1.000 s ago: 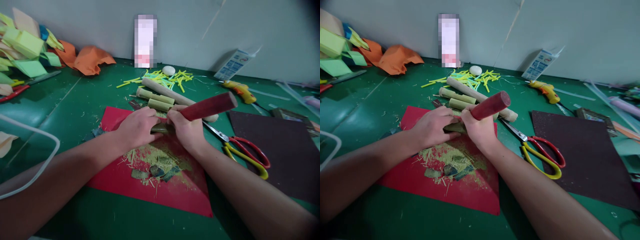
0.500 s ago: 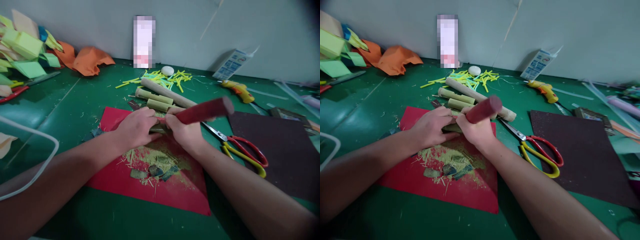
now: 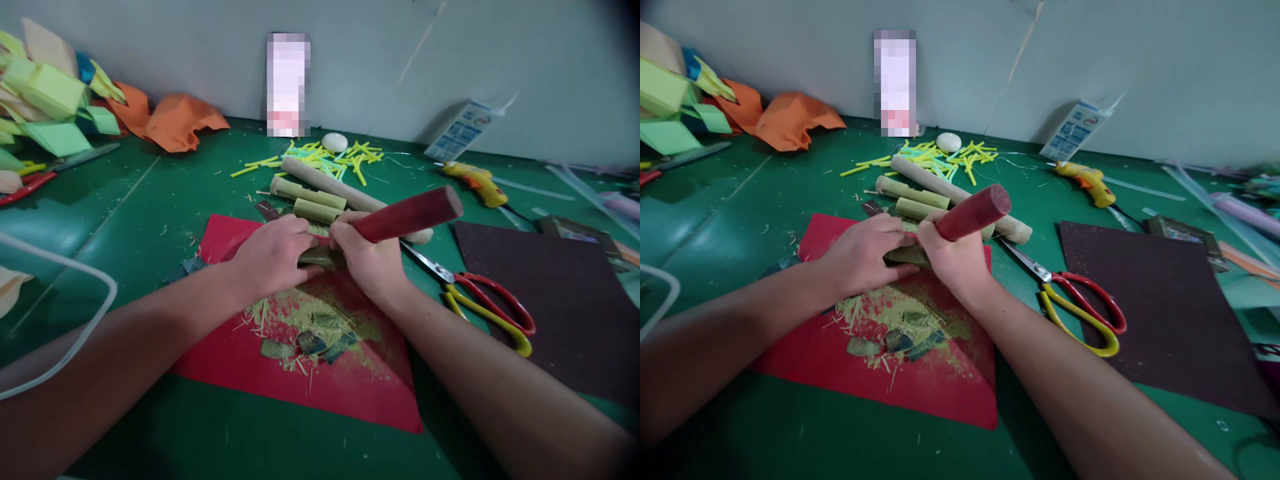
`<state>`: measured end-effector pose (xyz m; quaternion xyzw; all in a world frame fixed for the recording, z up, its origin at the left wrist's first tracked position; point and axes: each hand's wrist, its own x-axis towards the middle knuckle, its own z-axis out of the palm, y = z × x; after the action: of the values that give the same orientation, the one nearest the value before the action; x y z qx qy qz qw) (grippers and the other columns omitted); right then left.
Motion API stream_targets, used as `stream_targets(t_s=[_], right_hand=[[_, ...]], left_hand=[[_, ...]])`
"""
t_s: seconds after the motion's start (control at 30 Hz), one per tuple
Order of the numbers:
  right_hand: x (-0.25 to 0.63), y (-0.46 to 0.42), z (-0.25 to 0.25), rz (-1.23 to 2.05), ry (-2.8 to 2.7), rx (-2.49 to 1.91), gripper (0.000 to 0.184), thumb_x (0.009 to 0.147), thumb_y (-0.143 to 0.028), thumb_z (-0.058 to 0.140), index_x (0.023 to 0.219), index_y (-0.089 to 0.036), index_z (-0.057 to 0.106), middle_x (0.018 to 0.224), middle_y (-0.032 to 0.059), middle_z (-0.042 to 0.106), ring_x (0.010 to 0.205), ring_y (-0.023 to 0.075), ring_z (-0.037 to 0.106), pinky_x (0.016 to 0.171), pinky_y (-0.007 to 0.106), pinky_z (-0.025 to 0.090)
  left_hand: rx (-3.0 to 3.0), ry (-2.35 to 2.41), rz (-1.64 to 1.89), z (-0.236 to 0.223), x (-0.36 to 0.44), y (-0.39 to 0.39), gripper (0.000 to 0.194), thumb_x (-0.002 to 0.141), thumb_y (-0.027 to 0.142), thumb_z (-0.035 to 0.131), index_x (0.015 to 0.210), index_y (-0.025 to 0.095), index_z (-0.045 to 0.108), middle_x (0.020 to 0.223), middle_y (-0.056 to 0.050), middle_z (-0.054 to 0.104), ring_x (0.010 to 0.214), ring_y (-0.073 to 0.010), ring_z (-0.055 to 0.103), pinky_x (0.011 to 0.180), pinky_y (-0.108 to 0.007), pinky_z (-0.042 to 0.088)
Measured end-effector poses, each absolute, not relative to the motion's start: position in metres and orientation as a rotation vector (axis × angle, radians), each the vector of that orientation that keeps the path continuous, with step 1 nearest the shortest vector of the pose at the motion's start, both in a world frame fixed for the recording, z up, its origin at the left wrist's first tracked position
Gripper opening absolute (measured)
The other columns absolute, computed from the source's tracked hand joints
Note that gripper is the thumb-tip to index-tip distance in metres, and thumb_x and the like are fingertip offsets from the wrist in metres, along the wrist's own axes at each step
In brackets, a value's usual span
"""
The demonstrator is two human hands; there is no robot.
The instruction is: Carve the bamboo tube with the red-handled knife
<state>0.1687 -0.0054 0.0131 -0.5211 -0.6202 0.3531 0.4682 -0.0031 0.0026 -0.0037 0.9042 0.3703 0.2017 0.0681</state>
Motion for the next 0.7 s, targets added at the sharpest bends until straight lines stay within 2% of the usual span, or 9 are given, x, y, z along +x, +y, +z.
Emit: stream_targets(t_s=[0.2,0.33,0.7], right_hand=[[0.1696,-0.0078,0.0165,0.948,-1.491,-1.284,0.021,0.065,-0.019,0.052,0.047,-0.022,0.043,0.047,-0.0045,0.039,0.05,0.0098,0.035,0.05,0.029,0.028],[0.1682,-0.0067,0.0145,0.975,-1.415,-1.264,0.021,0.068,-0.023,0.052,0.049,-0.021,0.047,0.047,-0.0047,0.039,0.048,0.0089,0.033,0.049,0.029,0.027],[0.1711,-0.0068,0.0139,0.942,-1.467,-1.294,0.022,0.073,-0.025,0.056,0.052,-0.021,0.048,0.053,-0.0041,0.042,0.052,0.0087,0.036,0.053,0.029,0.029]], left_hand=[[2.726,1.128,0.597,-0.0033,-0.0027,0.0027,0.027,0.085,0.037,0.072,0.102,0.016,0.074,0.093,-0.008,0.066,0.092,-0.0242,0.06,0.076,-0.035,0.049],[2.722,1.16,0.556,-0.0019,-0.002,0.002,0.029,0.085,0.037,0.073,0.1,0.012,0.073,0.095,-0.009,0.067,0.094,-0.0255,0.061,0.079,-0.037,0.05],[2.704,1.212,0.528,0.0004,-0.0018,-0.0016,0.03,0.086,0.038,0.069,0.1,0.012,0.071,0.096,-0.01,0.065,0.096,-0.0273,0.06,0.076,-0.037,0.048]])
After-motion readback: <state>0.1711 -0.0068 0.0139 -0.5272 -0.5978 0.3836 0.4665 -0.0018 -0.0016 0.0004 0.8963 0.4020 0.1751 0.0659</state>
